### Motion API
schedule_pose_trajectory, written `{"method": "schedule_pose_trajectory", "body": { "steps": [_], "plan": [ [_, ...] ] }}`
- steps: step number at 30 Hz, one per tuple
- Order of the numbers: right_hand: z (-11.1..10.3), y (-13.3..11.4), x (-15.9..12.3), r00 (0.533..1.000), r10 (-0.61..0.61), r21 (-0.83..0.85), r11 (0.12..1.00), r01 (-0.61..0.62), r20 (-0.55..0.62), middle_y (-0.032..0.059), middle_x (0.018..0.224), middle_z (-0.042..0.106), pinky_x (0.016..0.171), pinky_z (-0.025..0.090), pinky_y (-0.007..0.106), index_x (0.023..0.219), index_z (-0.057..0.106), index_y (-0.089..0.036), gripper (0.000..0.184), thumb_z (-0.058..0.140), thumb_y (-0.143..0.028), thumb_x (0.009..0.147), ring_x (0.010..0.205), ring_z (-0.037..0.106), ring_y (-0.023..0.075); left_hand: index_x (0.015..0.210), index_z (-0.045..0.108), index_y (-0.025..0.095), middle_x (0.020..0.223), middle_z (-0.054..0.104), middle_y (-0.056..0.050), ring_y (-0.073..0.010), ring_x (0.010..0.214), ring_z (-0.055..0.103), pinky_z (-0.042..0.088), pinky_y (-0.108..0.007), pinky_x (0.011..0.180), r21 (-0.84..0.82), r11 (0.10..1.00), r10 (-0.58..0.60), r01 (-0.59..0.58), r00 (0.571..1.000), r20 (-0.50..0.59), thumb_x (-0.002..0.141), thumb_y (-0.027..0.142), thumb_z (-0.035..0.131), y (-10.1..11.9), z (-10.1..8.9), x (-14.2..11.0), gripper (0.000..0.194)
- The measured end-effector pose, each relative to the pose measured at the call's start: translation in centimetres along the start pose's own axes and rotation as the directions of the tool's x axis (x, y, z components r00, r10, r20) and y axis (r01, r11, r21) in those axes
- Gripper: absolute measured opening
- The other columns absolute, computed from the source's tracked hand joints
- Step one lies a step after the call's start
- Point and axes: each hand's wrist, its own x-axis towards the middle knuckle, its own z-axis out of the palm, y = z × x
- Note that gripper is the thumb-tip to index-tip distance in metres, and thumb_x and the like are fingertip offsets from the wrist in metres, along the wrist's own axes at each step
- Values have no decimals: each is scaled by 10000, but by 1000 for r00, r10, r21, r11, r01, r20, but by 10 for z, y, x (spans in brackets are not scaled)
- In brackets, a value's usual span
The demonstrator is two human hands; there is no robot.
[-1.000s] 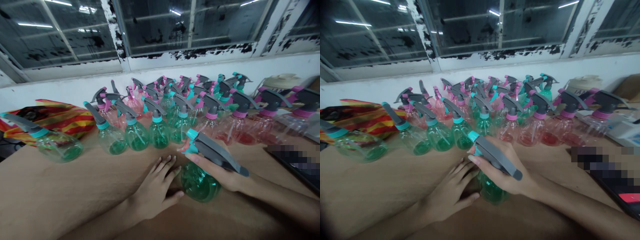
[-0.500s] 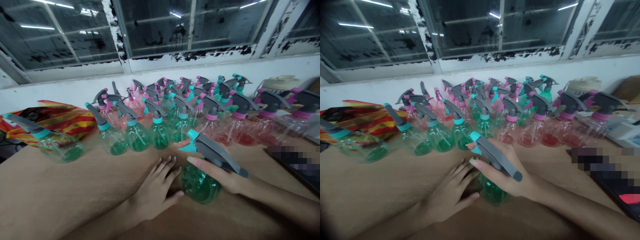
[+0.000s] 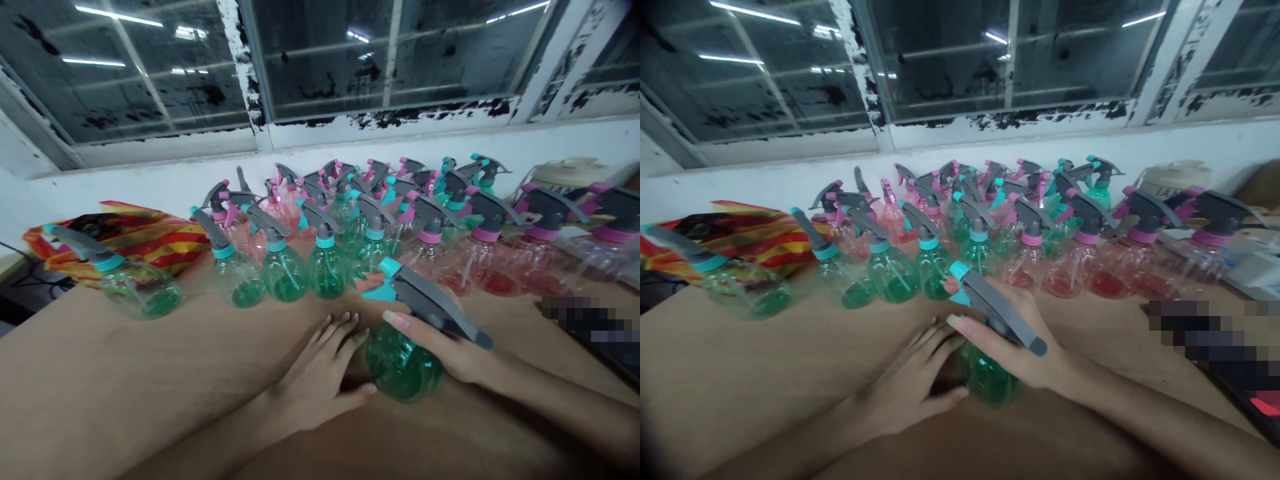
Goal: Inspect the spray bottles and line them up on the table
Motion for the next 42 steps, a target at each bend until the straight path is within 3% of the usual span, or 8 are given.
{"method": "schedule_pose_trajectory", "body": {
  "steps": [5, 9, 15, 20, 26, 31, 36, 42],
  "plan": [
    [32, -14, 16, 998, -56, 82, 995, 58, -33, 15, 978, 680, 824, 488, 347, 1057, 620, -256, 261, 620, -346, 812, 912, 634, 196, 1431, 176, 195, 1379, 417, -155, -337, 1266, 390, 360, -517, 1003, -229, 967, -134, 113, 988, -77, 739, 484, 672, 0, -7, -19, 898],
    [76, -31, 31, 994, -105, 121, 987, 102, 14, 6, 843, 642, 721, 481, 305, 1032, 627, -211, 292, 626, -383, 797, 757, 612, 161, 1422, 189, 204, 1331, 452, -160, -345, 1243, 414, 381, -520, 986, -298, 934, -253, 197, 953, -164, 739, 516, 670, -9, -19, -53, 892],
    [155, -53, 63, 975, -217, 182, 962, 204, 54, -36, 684, 539, 606, 446, 273, 970, 594, -203, 265, 638, -378, 776, 602, 517, 123, 1394, 235, 223, 1355, 440, -133, -337, 1243, 420, 370, -510, 1003, -93, 941, -331, 324, 836, -438, 750, 522, 663, -35, -41, -114, 829],
    [195, -68, 86, 975, -182, 178, 971, 157, 130, 3, 822, 624, 679, 477, 308, 1052, 556, -232, 355, 643, -411, 758, 687, 574, 154, 1345, 315, 254, 1294, 500, -106, -324, 1178, 490, 422, -502, 949, -63, 905, -390, 421, 759, -522, 812, 500, 593, -59, -52, -151, 650],
    [195, -69, 90, 966, -216, 63, 976, 209, 139, 66, 1183, 608, 871, 468, 346, 1168, 517, -237, 506, 677, -442, 734, 1049, 573, 210, 1266, 415, 254, 1155, 585, -80, -293, 1043, 579, 481, -458, 860, -144, 873, -452, 465, 665, -595, 805, 504, 597, -100, -56, -172, 555],
    [174, -49, 96, 995, -83, -55, 995, 86, 54, 77, 1035, 657, 647, 523, 340, 1005, 577, -202, 298, 576, -430, 813, 768, 634, 184, 1191, 441, 201, 1088, 603, -88, -276, 1018, 589, 488, -433, 826, -145, 852, -468, 502, 609, -641, 808, 502, 588, -138, -69, -172, 510],
    [166, -36, 109, 999, 32, -159, 987, -34, -21, 113, 1038, 649, 579, 520, 357, 1033, 572, -168, 351, 592, -410, 780, 719, 639, 206, 1142, 526, 173, 992, 595, -96, -301, 991, 568, 451, -453, 861, -38, 827, -438, 561, 601, -669, 765, 537, 642, -167, -82, -165, 537],
    [178, -29, 119, 991, 107, -202, 972, -121, -77, 214, 1166, 591, 562, 515, 382, 1304, 374, -99, 675, 595, -423, 755, 796, 658, 275, 1167, 569, 176, 1052, 552, -119, -340, 1054, 503, 387, -480, 928, 100, 782, -393, 615, 612, -687, 749, 576, 653, -178, -92, -155, 584]
  ]
}}
